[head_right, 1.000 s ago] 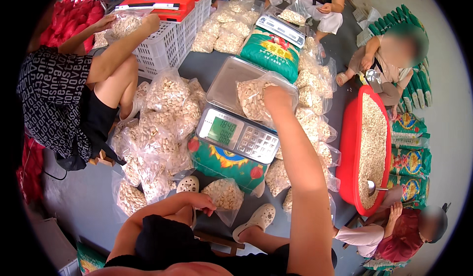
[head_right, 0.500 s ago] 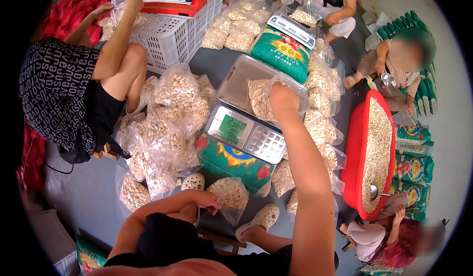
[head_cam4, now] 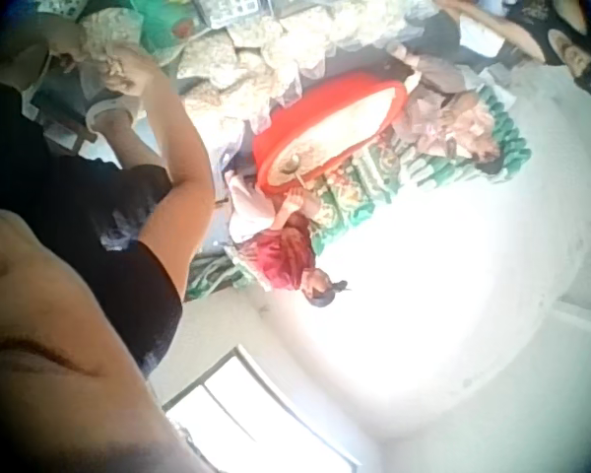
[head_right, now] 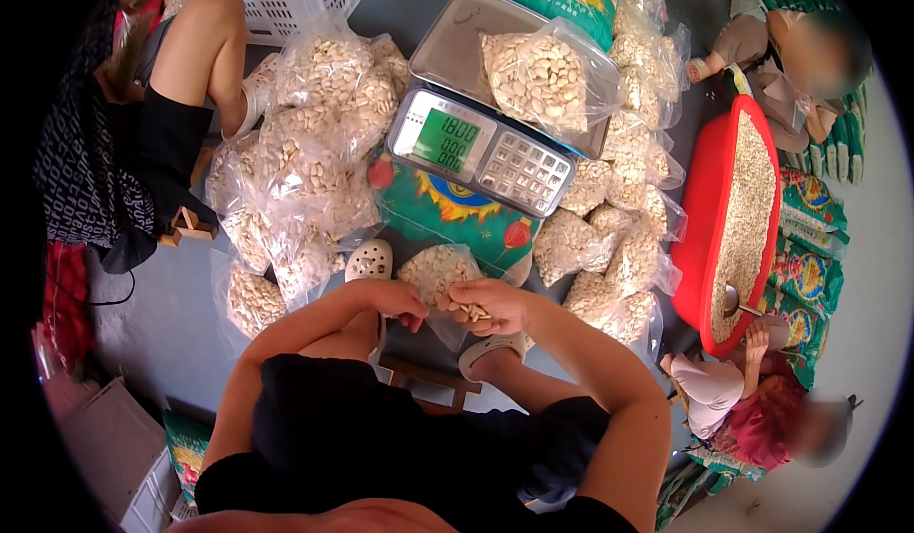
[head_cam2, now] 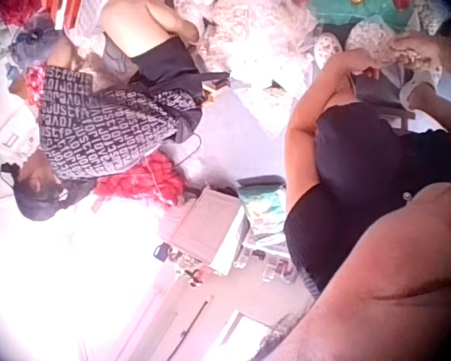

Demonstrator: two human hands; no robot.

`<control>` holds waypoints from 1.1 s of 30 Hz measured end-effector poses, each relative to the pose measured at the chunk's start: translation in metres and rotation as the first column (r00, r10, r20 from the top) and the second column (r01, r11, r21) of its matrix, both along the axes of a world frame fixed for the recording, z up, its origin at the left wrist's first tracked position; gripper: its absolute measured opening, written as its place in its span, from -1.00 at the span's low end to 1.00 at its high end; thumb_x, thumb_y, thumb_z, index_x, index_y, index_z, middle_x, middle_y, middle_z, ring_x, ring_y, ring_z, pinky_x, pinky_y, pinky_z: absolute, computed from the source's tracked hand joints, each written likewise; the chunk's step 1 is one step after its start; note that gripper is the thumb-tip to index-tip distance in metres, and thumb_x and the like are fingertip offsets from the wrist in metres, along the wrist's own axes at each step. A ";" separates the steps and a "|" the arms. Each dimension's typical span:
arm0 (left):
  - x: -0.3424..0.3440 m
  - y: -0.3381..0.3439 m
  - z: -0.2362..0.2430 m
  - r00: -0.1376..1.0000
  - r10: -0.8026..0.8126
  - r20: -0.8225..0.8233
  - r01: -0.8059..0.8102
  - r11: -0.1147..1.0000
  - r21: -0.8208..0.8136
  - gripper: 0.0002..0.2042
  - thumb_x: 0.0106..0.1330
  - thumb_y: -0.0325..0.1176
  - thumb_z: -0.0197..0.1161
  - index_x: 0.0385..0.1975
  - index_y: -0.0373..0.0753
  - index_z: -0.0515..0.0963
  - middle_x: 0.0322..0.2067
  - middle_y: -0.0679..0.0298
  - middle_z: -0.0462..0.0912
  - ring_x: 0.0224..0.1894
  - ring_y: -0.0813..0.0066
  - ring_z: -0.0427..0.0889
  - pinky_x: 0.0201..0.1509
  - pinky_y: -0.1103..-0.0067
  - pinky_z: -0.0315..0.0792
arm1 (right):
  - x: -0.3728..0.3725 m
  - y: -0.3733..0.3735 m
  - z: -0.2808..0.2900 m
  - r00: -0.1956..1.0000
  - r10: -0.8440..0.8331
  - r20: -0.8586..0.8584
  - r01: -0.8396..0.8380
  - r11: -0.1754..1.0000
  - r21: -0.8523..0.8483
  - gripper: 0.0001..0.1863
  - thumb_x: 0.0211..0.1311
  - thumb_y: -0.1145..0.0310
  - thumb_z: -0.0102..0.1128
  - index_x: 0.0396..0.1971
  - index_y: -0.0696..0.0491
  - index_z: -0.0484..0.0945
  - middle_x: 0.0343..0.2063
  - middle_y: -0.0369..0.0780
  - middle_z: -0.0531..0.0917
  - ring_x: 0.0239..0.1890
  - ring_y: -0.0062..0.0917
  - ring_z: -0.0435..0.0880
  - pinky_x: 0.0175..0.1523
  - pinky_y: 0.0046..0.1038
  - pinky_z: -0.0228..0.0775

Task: The person scoops peanuts from a large red sack into small plastic bags, weighs each bag on a digital scale, and places the weighed bags on the table. The process is repeated continuously with multiple bags.

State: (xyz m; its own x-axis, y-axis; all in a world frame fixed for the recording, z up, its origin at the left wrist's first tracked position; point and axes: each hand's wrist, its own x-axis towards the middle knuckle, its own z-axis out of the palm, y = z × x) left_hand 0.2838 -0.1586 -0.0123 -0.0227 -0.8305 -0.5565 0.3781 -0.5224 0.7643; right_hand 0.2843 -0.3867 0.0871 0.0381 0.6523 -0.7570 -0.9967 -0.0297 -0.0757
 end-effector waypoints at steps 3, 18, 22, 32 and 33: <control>-0.004 0.007 0.000 1.000 0.000 -0.002 0.000 1.000 0.028 -0.64 0.23 -0.10 0.01 -0.54 -0.20 0.66 -0.62 0.35 0.55 -0.51 0.59 0.47 -0.42 0.60 0.31 | -0.031 0.019 -0.041 0.982 -0.179 -0.058 0.177 0.983 -0.044 -0.69 0.31 0.13 -0.08 -0.22 0.08 0.45 -0.56 -0.30 0.44 -0.77 -0.71 0.22 -0.75 -0.67 -0.06; 0.000 -0.004 -0.004 0.999 0.002 0.043 -0.002 1.000 0.007 -0.65 0.24 -0.13 0.01 -0.57 -0.20 0.65 -0.62 0.36 0.57 -0.51 0.61 0.47 -0.41 0.60 0.34 | -0.058 0.031 -0.103 0.958 0.111 0.265 0.092 0.757 -0.647 -0.66 0.23 0.12 -0.18 -0.06 -0.07 0.34 -0.57 -0.28 0.38 -0.66 -0.58 0.29 -0.60 -0.49 0.15; 0.001 -0.003 -0.002 0.999 0.001 0.046 -0.001 1.000 -0.001 -0.65 0.24 -0.13 0.01 -0.58 -0.20 0.65 -0.62 0.36 0.57 -0.51 0.61 0.47 -0.42 0.61 0.33 | -0.062 0.024 -0.092 0.901 0.208 0.380 0.092 0.765 -0.637 -0.60 0.25 0.15 -0.14 0.03 0.01 0.32 -0.52 -0.25 0.44 -0.63 -0.57 0.36 -0.62 -0.47 0.17; -0.002 -0.002 -0.008 1.000 -0.006 -0.004 0.006 1.000 -0.006 -0.63 0.25 -0.10 0.00 -0.56 -0.20 0.65 -0.61 0.37 0.56 -0.53 0.61 0.44 -0.44 0.61 0.31 | -0.058 -0.008 -0.089 0.453 0.582 0.675 -0.069 0.778 -0.624 -0.71 0.23 0.25 0.08 -0.10 0.07 0.46 -0.26 -0.16 0.57 -0.18 -0.47 0.58 -0.16 -0.46 0.46; -0.004 0.001 -0.011 1.000 0.004 -0.012 -0.005 1.000 -0.018 -0.63 0.25 -0.09 0.00 -0.55 -0.21 0.65 -0.60 0.37 0.56 -0.53 0.62 0.44 -0.45 0.61 0.30 | -0.034 -0.004 -0.057 0.645 0.437 0.627 -0.042 0.839 -0.542 -0.69 0.21 0.27 0.10 -0.12 0.12 0.46 -0.26 -0.15 0.57 -0.23 -0.49 0.58 -0.22 -0.47 0.45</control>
State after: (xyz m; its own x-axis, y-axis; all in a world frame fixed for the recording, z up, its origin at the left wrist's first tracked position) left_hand 0.2803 -0.1581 -0.0235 -0.0254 -0.8403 -0.5415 0.3895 -0.5071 0.7689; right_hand 0.2503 -0.3909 0.0306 0.5744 0.3195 -0.7536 -0.5840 -0.4851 -0.6508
